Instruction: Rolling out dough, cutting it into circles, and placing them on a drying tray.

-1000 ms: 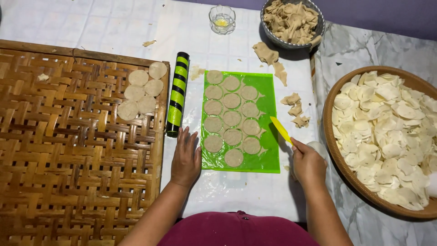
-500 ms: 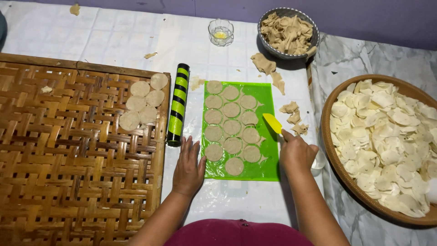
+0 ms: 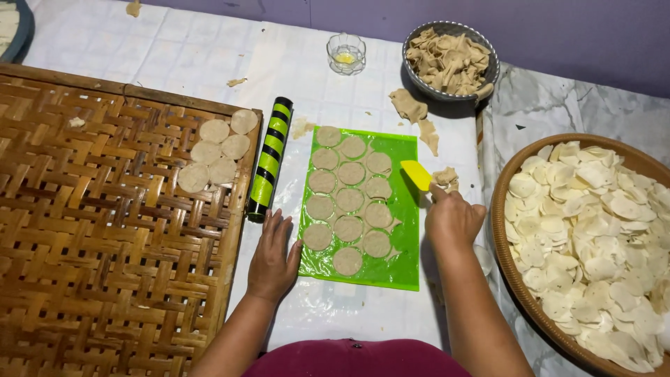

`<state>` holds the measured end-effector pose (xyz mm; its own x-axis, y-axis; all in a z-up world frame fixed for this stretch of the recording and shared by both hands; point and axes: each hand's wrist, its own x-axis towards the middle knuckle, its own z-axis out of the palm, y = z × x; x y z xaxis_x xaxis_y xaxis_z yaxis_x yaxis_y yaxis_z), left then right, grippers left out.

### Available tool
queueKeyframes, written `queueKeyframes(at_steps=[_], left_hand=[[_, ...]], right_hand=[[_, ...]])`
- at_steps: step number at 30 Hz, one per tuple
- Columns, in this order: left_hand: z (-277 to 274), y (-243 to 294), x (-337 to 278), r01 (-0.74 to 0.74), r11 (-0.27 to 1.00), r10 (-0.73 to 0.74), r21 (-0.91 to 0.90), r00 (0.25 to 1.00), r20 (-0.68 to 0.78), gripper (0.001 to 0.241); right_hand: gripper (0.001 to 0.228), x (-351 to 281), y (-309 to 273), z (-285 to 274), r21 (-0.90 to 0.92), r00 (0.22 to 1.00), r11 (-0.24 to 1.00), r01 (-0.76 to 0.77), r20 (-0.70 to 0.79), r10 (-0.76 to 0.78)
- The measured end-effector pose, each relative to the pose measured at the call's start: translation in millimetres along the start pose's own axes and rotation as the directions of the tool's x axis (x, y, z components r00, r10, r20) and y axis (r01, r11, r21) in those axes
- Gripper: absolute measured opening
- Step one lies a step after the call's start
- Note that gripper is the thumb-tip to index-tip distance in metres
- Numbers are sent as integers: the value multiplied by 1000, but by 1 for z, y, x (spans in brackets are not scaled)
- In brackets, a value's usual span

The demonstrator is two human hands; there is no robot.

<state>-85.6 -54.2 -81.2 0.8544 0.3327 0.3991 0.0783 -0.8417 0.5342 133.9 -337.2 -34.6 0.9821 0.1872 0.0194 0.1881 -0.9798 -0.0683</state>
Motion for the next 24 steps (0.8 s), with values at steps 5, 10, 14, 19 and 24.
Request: queueKeyframes(at_steps=[5, 10, 14, 19, 24], left_hand=[[4, -1, -2, -2, 1000, 2, 13, 1000, -8, 46], [-1, 0, -1, 16, 1000, -16, 2, 1000, 13, 45], [2, -2, 0, 3, 1000, -4, 10, 1000, 15, 45], [3, -4, 0, -14, 1000, 14, 8, 1000, 1, 44], [4, -5, 0, -21, 1000, 21, 17, 1000, 4, 44]], right_hand=[[40, 3, -4, -3, 164, 993, 985, -57, 112, 39], [40, -7, -23, -9, 225, 971, 968, -113, 230, 60], [38, -19, -39, -37, 338, 961, 931, -133, 272, 39], [42, -10, -32, -20, 210, 972, 974, -86, 234, 35], [39, -25, -47, -45, 510, 960, 851, -122, 279, -29]])
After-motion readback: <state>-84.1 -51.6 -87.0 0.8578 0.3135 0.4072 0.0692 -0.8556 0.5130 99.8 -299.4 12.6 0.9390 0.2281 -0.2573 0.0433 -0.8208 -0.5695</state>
